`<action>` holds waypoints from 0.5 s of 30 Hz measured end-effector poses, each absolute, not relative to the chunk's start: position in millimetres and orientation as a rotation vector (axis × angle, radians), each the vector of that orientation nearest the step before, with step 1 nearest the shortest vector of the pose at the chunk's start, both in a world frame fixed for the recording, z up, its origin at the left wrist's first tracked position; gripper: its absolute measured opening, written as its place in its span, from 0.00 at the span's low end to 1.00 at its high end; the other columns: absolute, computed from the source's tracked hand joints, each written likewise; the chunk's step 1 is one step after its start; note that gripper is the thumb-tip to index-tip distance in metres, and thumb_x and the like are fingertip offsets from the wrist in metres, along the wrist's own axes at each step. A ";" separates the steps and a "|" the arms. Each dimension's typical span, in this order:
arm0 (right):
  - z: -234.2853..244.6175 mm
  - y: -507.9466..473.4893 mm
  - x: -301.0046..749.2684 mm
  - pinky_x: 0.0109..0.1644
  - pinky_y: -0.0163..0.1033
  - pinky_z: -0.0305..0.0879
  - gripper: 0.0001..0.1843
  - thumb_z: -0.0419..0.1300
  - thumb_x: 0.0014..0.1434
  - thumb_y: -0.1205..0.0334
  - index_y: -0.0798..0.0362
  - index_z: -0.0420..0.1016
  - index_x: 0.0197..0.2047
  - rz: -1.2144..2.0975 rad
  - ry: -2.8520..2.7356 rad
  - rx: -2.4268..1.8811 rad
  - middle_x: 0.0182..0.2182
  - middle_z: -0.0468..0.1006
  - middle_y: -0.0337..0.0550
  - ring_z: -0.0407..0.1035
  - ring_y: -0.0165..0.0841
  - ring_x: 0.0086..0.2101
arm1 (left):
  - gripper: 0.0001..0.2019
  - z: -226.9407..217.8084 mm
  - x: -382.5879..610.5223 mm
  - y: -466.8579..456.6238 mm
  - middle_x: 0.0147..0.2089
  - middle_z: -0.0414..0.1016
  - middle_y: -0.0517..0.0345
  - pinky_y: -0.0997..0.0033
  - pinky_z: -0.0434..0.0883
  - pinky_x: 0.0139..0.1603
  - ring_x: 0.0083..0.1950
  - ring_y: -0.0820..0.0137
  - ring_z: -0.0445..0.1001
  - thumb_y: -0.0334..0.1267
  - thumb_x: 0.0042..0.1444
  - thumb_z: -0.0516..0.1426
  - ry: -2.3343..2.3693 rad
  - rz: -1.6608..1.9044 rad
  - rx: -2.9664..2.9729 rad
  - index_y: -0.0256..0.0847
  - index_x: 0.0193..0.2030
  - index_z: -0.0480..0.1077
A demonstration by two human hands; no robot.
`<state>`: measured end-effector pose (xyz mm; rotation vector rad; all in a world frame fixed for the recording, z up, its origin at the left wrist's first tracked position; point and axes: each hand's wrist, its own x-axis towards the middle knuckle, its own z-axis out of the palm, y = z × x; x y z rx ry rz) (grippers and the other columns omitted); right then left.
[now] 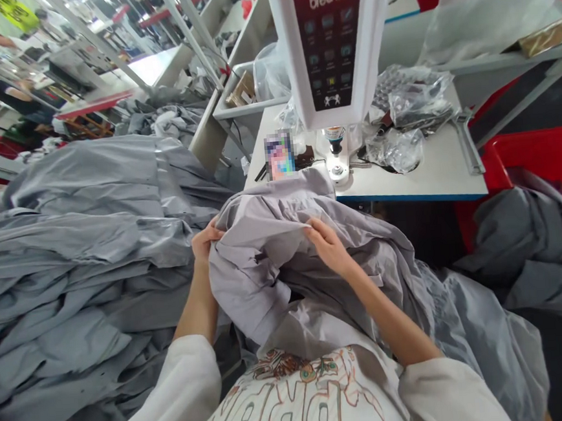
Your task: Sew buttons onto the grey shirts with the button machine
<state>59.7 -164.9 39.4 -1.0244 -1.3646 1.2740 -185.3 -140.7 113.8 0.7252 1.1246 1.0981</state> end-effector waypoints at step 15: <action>83.3 -202.9 65.3 0.27 0.34 0.56 0.13 0.56 0.55 0.52 0.50 0.59 0.26 1.671 -1.003 -0.938 0.23 0.58 0.35 0.54 0.28 0.25 | 0.29 119.6 -172.3 -140.5 0.42 0.79 0.56 0.69 0.72 0.45 0.43 0.63 0.76 0.29 0.35 0.56 1.007 0.969 0.857 0.38 0.50 0.72</action>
